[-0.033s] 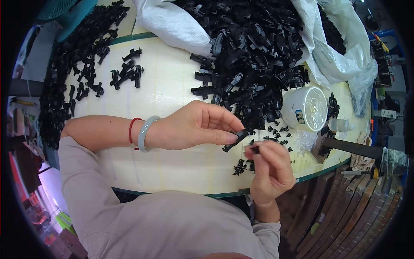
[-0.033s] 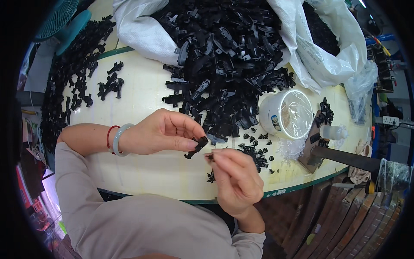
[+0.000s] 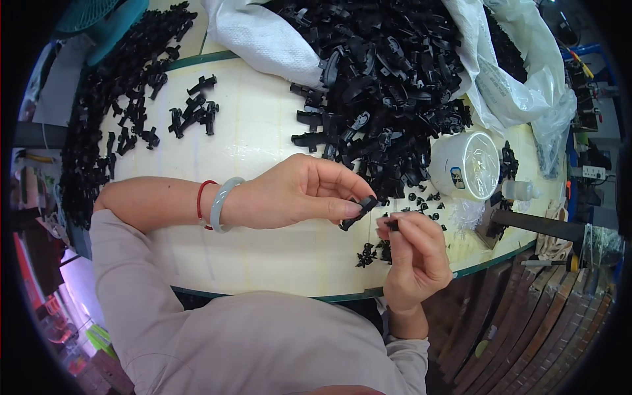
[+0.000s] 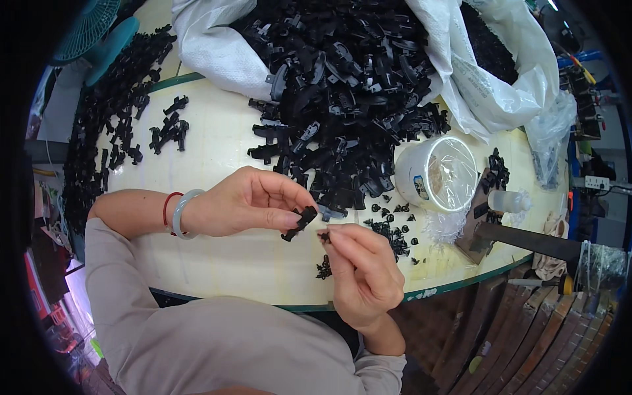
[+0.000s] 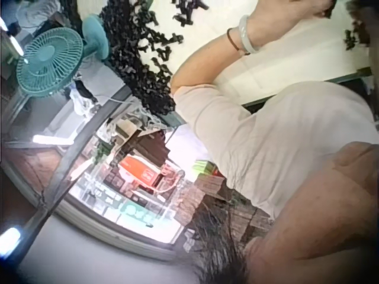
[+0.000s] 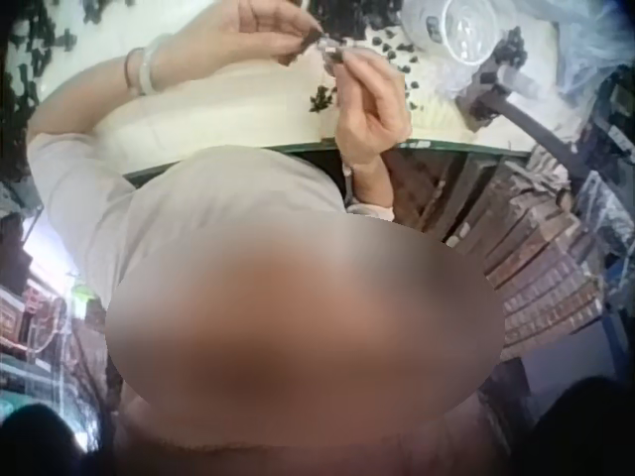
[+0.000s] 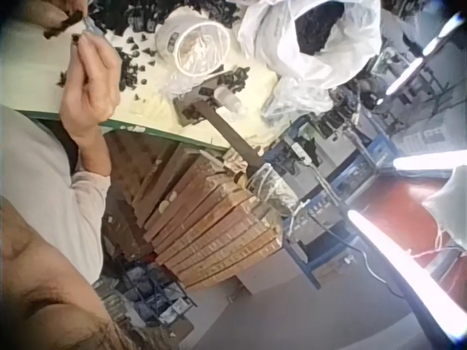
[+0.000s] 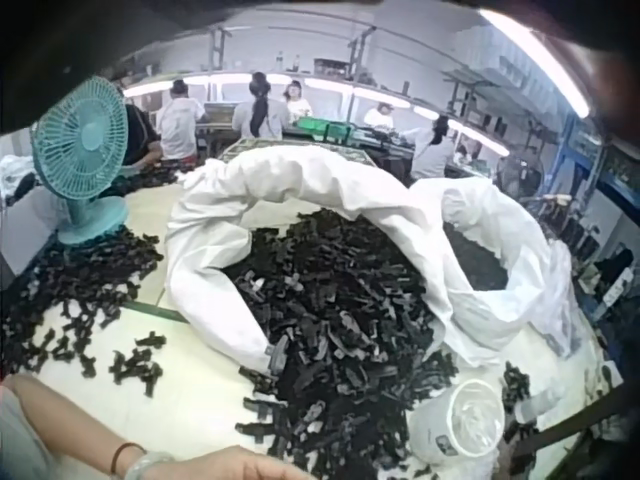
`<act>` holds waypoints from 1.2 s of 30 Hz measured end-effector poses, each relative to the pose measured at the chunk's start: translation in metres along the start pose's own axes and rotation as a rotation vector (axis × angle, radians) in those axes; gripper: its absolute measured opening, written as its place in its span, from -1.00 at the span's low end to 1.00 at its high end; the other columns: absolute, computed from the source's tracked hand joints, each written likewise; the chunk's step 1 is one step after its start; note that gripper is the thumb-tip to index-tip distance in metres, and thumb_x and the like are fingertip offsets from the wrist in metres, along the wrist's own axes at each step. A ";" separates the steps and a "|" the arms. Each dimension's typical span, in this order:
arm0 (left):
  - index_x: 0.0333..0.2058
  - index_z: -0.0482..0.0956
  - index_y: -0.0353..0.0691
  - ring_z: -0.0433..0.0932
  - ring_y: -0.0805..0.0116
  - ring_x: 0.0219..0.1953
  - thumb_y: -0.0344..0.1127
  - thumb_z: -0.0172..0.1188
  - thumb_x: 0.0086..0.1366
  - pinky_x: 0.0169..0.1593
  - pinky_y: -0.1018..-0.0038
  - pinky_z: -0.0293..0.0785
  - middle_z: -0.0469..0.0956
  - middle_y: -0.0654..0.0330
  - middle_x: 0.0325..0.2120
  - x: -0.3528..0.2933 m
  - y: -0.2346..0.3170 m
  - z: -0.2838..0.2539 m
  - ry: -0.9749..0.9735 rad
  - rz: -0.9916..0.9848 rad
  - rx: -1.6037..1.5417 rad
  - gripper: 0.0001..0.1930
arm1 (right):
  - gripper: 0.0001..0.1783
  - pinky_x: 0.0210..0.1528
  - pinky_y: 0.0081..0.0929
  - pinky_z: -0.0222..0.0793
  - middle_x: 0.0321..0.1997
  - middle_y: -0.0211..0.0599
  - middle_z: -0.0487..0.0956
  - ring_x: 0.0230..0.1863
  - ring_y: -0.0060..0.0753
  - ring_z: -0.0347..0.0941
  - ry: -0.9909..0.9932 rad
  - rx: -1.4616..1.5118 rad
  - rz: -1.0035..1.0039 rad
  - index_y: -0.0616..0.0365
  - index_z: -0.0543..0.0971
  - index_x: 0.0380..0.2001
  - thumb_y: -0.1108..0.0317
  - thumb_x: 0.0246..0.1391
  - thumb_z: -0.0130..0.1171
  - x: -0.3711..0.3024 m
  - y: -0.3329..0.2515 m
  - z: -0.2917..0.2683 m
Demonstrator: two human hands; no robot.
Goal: The person adds liquid from a bottle into a container, then assembles plastic parts by attaching small clips onto plastic brackets by hand and setting the assembled components on the table.
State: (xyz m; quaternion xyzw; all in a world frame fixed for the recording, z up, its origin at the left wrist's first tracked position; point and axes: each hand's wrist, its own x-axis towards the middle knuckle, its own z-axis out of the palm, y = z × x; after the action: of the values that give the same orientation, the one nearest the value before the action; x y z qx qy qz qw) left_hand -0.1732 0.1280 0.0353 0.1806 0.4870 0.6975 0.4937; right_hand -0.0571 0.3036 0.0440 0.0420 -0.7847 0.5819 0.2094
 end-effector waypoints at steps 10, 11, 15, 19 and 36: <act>-0.05 0.37 -0.35 0.56 0.33 -0.17 -0.40 0.01 0.31 -0.08 0.51 0.53 0.54 0.14 -0.22 0.000 -0.002 0.003 -0.046 -0.211 -0.345 -0.74 | -0.75 -0.32 -0.57 0.48 -0.32 -0.07 0.58 -0.35 -0.31 0.55 0.119 -0.207 -0.110 0.34 0.57 -0.30 0.68 -0.16 0.25 0.004 0.007 0.010; -0.08 0.37 -0.35 0.56 0.35 -0.15 -0.38 0.02 0.31 -0.07 0.51 0.53 0.53 0.13 -0.20 0.000 -0.002 0.003 -0.057 -0.212 -0.347 -0.76 | -0.75 -0.32 -0.57 0.48 -0.32 -0.07 0.58 -0.35 -0.31 0.55 0.119 -0.205 -0.108 0.34 0.57 -0.30 0.68 -0.16 0.25 0.005 0.008 0.011; -0.08 0.38 -0.34 0.56 0.36 -0.15 -0.36 0.01 0.32 -0.06 0.52 0.53 0.55 0.13 -0.22 -0.001 0.003 0.004 -0.073 -0.233 -0.300 -0.76 | -0.77 -0.29 -0.59 0.47 -0.30 -0.07 0.58 -0.32 -0.35 0.53 0.074 -0.244 -0.128 0.35 0.56 -0.30 0.71 -0.12 0.20 0.006 0.006 0.011; -0.08 0.38 -0.33 0.56 0.33 -0.15 -0.37 0.00 0.32 -0.10 0.52 0.54 0.55 0.10 -0.22 0.001 0.004 0.005 -0.071 -0.255 -0.258 -0.76 | -0.78 -0.24 -0.59 0.46 -0.27 -0.06 0.57 -0.28 -0.37 0.52 0.068 -0.234 -0.109 0.36 0.55 -0.30 0.73 -0.09 0.17 0.006 0.005 0.012; -0.16 0.41 -0.37 0.57 0.44 -0.23 -0.37 0.07 0.29 -0.15 0.59 0.54 0.57 0.09 -0.27 -0.004 -0.006 0.006 -0.012 -0.171 -0.201 -0.79 | -0.72 -0.37 -0.56 0.50 -0.32 -0.09 0.58 -0.38 -0.32 0.55 0.026 -0.322 -0.208 0.33 0.57 -0.30 0.70 -0.20 0.24 0.007 0.008 0.011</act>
State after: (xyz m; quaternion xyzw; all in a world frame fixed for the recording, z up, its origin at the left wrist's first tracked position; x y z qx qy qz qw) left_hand -0.1639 0.1279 0.0340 0.0921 0.4253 0.6970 0.5699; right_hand -0.0694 0.2970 0.0366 0.0812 -0.8563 0.4244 0.2828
